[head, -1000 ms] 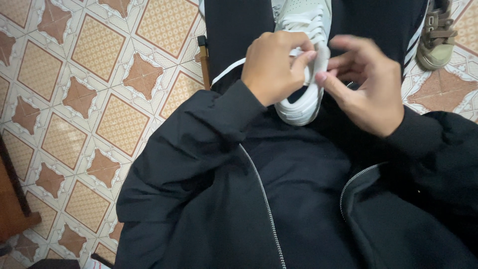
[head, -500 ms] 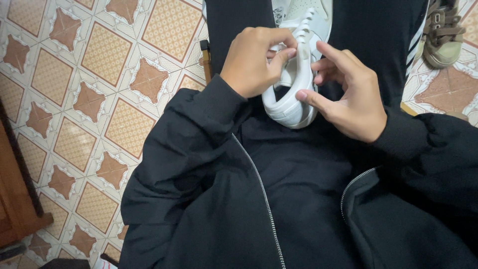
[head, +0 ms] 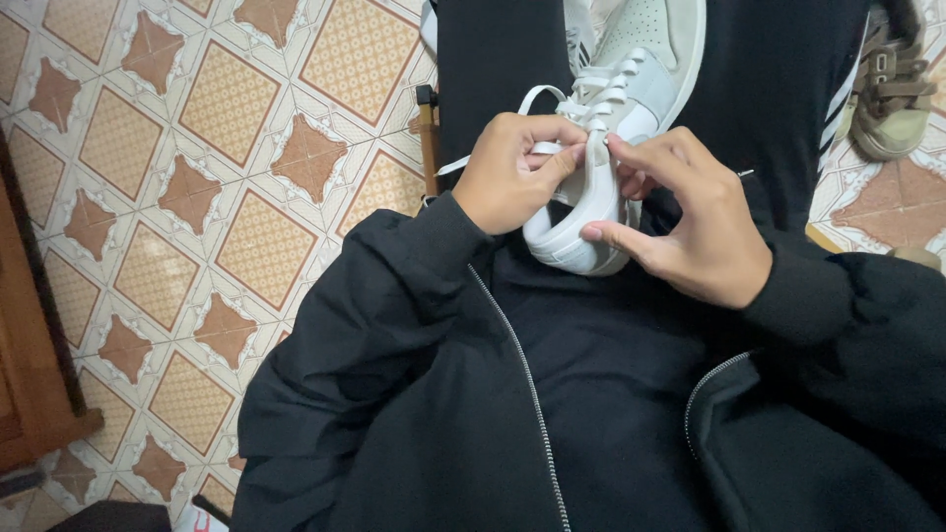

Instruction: Lacing a white sneaker by threading laces through eyelets and tying them.

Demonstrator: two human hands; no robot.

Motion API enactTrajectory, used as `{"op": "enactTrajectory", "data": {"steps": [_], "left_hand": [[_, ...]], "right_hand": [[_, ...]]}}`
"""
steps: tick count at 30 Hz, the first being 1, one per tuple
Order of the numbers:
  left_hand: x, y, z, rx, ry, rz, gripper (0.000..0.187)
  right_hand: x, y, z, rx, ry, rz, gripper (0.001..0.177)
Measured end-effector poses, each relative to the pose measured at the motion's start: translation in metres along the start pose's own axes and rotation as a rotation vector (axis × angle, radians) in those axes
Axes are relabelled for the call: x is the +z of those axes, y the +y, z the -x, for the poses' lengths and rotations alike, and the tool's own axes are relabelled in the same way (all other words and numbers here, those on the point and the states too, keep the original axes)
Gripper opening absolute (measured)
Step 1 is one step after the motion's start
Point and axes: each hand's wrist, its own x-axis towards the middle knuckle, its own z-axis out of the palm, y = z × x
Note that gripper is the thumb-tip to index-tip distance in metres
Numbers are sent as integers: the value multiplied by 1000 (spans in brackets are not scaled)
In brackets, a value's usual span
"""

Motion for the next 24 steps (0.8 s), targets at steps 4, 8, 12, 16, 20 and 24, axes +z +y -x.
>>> {"op": "enactTrajectory", "data": {"steps": [4,8,12,16,20,24], "left_hand": [[-4,-6,-5,10,-17,-72,22],[-8,-11,-11,24,-50,-17,19],[-13,-5,-14,56,-69,-173,19],[-14,-4,-15,48,-90,-264,17],[-14,-6,-21,69,-100,-259,13],[-16,-6,-27,62,-111,-276,13]], "right_hand": [[-6,-11,-11,30,-15,-56,72],[-16,-3,-29,161,-96,-169,46],[-17,6,-39,183,-85,-146,21],[-16,18,-44,237,-106,-384,10],[-18,18,-50,271,-142,-331,8],[-13,22,-50,254,-136,-240,9]]}}
